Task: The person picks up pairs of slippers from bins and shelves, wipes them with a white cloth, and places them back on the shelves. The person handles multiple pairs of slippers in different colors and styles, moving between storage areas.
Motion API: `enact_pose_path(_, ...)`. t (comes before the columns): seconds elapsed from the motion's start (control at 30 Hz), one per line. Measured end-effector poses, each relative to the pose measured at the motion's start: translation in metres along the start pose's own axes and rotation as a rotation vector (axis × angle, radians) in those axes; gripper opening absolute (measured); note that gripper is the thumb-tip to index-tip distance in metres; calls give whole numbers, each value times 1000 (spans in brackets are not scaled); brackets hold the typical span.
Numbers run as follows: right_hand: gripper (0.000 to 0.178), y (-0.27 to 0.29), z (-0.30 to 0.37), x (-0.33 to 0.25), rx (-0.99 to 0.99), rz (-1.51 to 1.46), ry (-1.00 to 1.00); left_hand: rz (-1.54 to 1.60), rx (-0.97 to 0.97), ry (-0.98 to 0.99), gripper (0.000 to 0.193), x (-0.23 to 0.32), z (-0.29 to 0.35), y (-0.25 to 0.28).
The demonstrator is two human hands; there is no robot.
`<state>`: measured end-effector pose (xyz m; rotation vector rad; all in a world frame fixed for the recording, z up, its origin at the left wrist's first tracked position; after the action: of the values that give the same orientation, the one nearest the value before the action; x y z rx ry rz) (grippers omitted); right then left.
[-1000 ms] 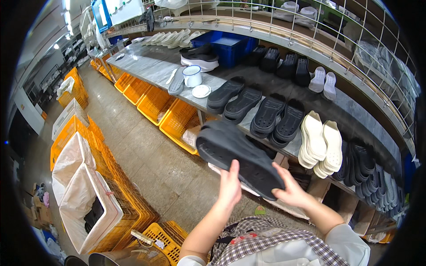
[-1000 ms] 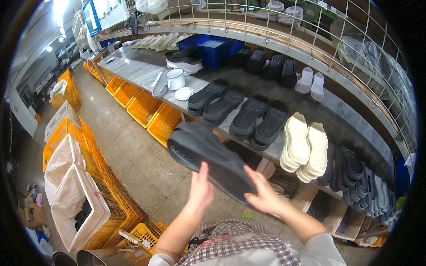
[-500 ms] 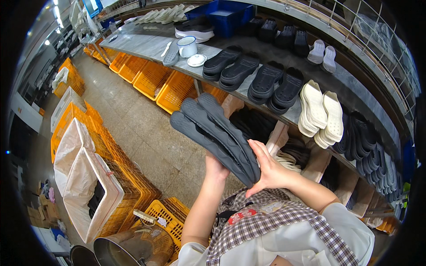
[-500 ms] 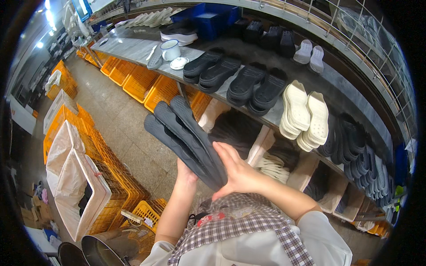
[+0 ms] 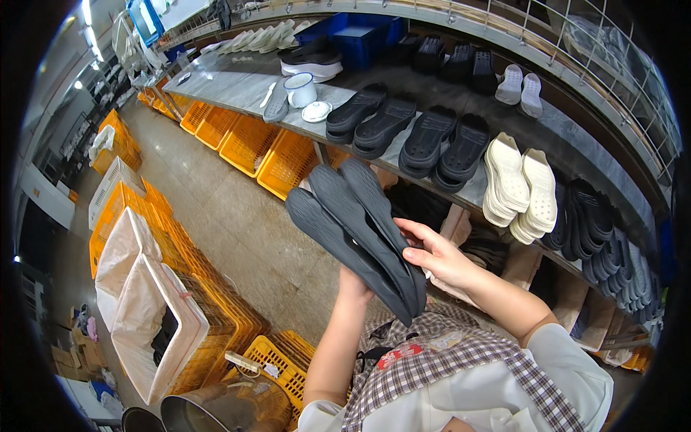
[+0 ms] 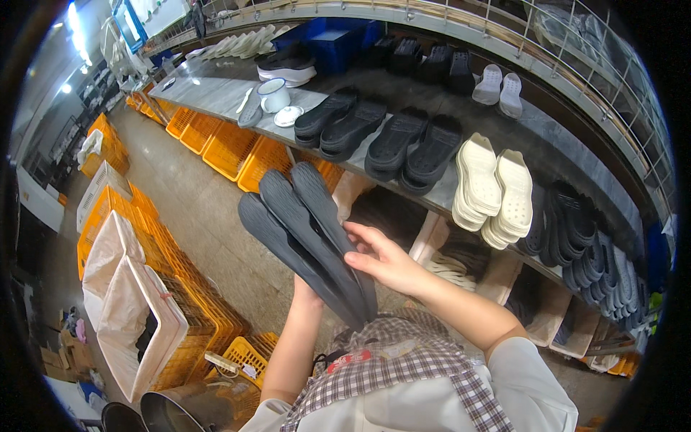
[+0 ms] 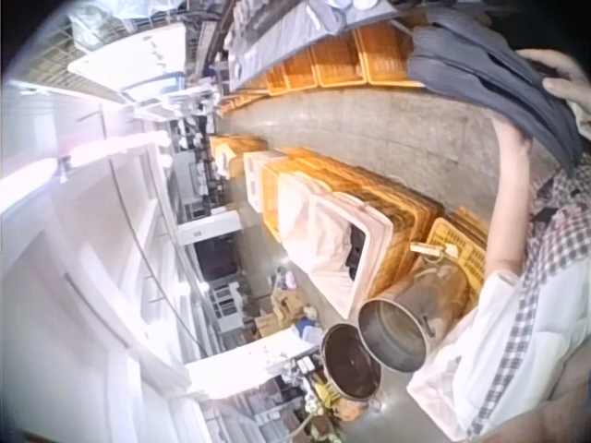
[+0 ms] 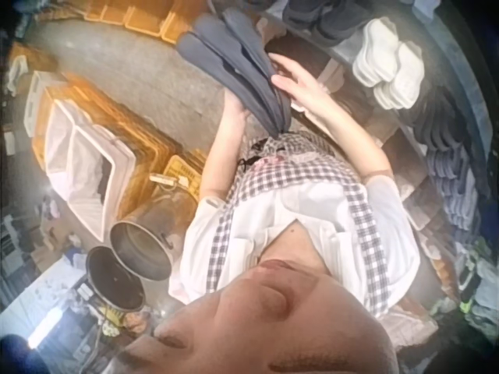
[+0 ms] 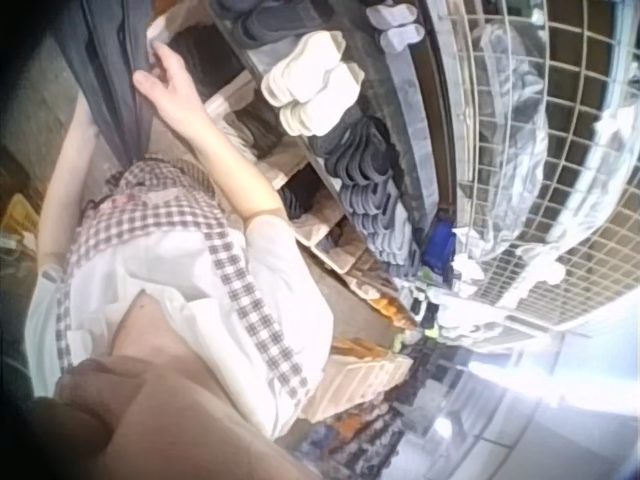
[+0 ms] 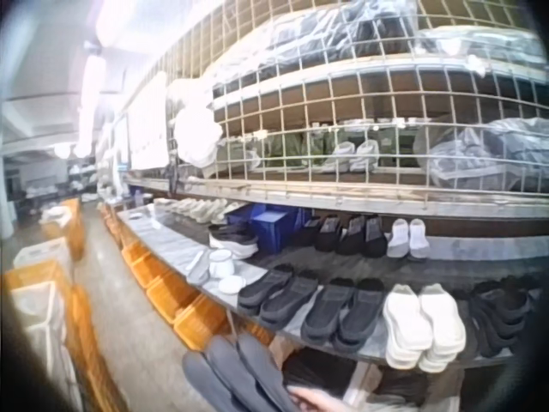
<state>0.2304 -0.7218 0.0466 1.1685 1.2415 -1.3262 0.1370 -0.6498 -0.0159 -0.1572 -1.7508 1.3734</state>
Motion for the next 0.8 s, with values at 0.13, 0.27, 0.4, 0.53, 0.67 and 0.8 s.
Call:
enact_pose_path(0.13, 77, 1, -4, 1, 46, 323, 20, -141, 27, -83, 46, 2, 1, 9)
enact_pose_path(0.27, 81, -4, 0, 0, -6, 275, 71, -237, 42, -133, 42, 7, 4, 17)
enact_pose_path(0.4, 74, -4, 1, -3, -37, 323, 159, -435, 52, -137, 45, 16, 8, 12)
enact_pose_path(0.53, 70, 10, -3, -24, 102, 741, 482, -209, 81, -35, 47, 22, 14, -1)
enact_pose_path(0.67, 46, 20, -10, -26, -18, 701, 558, -185, 25, -53, 45, 25, 19, -23)
enact_pose_path(0.8, 39, 23, -2, 14, -155, -530, -95, 137, 157, 104, 38, 8, 26, -9)
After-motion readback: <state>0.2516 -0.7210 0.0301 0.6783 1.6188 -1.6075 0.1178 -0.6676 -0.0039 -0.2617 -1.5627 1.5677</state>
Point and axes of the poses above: each hand's wrist, its own z-axis away from the middle knuckle, its own y-axis out of the back of the hand, x = y × z, the point moved 8 cm from there along -z, towards the middle knuckle, and after that the axes turned 1 degree about -y, right-handed, at the moved point
